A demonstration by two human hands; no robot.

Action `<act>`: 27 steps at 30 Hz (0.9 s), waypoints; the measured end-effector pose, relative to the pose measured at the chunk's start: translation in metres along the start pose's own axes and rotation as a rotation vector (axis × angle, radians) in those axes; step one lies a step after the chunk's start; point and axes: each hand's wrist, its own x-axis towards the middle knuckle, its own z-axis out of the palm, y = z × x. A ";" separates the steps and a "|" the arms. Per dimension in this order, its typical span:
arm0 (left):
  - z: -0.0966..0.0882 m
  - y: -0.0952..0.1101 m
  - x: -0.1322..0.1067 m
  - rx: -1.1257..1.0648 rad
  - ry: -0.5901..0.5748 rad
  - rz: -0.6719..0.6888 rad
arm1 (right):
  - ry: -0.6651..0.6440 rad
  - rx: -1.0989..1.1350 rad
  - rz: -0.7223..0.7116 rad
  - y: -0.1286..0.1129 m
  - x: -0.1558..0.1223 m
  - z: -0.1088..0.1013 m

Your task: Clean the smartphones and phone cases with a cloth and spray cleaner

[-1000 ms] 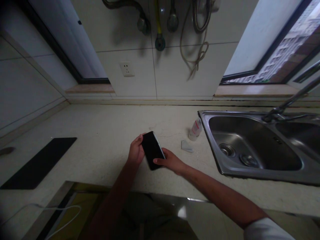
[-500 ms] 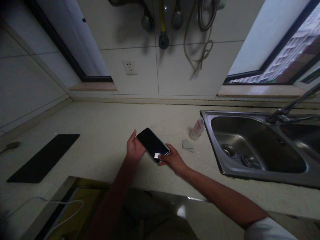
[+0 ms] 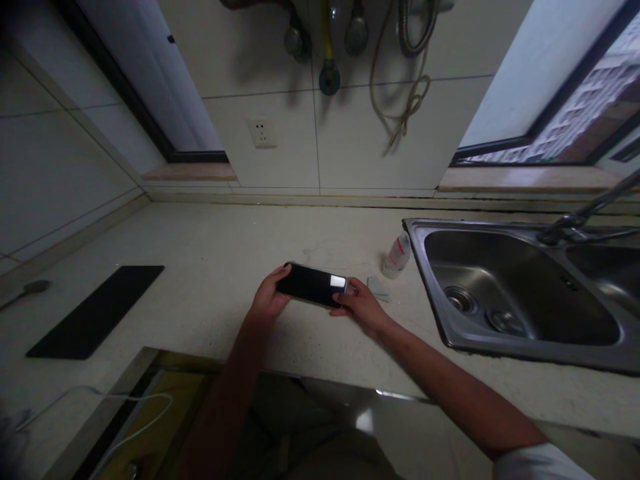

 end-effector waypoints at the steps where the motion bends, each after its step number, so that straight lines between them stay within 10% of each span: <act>1: -0.001 0.000 0.001 0.008 -0.007 0.007 | 0.002 0.006 -0.006 0.002 0.001 0.000; 16: 0.007 -0.009 -0.001 0.102 0.181 0.246 | -0.016 -0.116 -0.119 0.015 0.005 0.002; 27: 0.005 -0.009 -0.005 0.162 -0.084 0.080 | 0.110 0.011 -0.120 0.013 0.015 -0.009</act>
